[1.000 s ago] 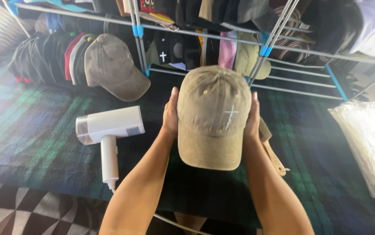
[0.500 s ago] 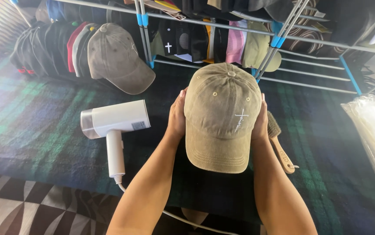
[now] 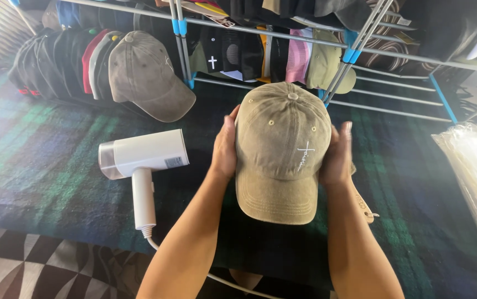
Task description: Clean and steam a baseball cap on a wooden stand using a brush and a handheld steamer
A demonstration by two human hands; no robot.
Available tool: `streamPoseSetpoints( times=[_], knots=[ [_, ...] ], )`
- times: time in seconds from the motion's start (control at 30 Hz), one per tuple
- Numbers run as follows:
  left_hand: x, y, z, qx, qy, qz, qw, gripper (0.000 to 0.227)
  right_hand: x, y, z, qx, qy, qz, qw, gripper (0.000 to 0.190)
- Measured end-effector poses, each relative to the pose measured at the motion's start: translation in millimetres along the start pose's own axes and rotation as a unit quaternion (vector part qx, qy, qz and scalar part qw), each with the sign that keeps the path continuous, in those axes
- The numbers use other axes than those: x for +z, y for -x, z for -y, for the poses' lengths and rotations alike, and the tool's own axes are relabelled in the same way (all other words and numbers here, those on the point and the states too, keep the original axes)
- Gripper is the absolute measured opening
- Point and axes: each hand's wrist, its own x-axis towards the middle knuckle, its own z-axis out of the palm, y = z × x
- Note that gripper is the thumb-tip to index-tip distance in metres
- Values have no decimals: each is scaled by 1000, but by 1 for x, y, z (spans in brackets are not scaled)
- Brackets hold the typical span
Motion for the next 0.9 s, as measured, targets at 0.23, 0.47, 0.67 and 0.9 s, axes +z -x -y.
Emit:
streamPoseSetpoints(
  times=[0.23,0.47,0.67,0.9],
  knots=[
    [6,5,-1,-1,-29,-19,999,58,17,7,-3,6,-26,3,1000,63],
    [-9,2,18,-28,-43,-15,999,57,19,8,3,13,-46,48,998,67],
    [-58,20,-74,35,-275,-142,950,39,-19,-5,-8,-82,254,-32,963,66],
    [-173,81,-118,-377,-592,-99,705,84,4,-6,8,-219,208,21,953,62]
  ],
)
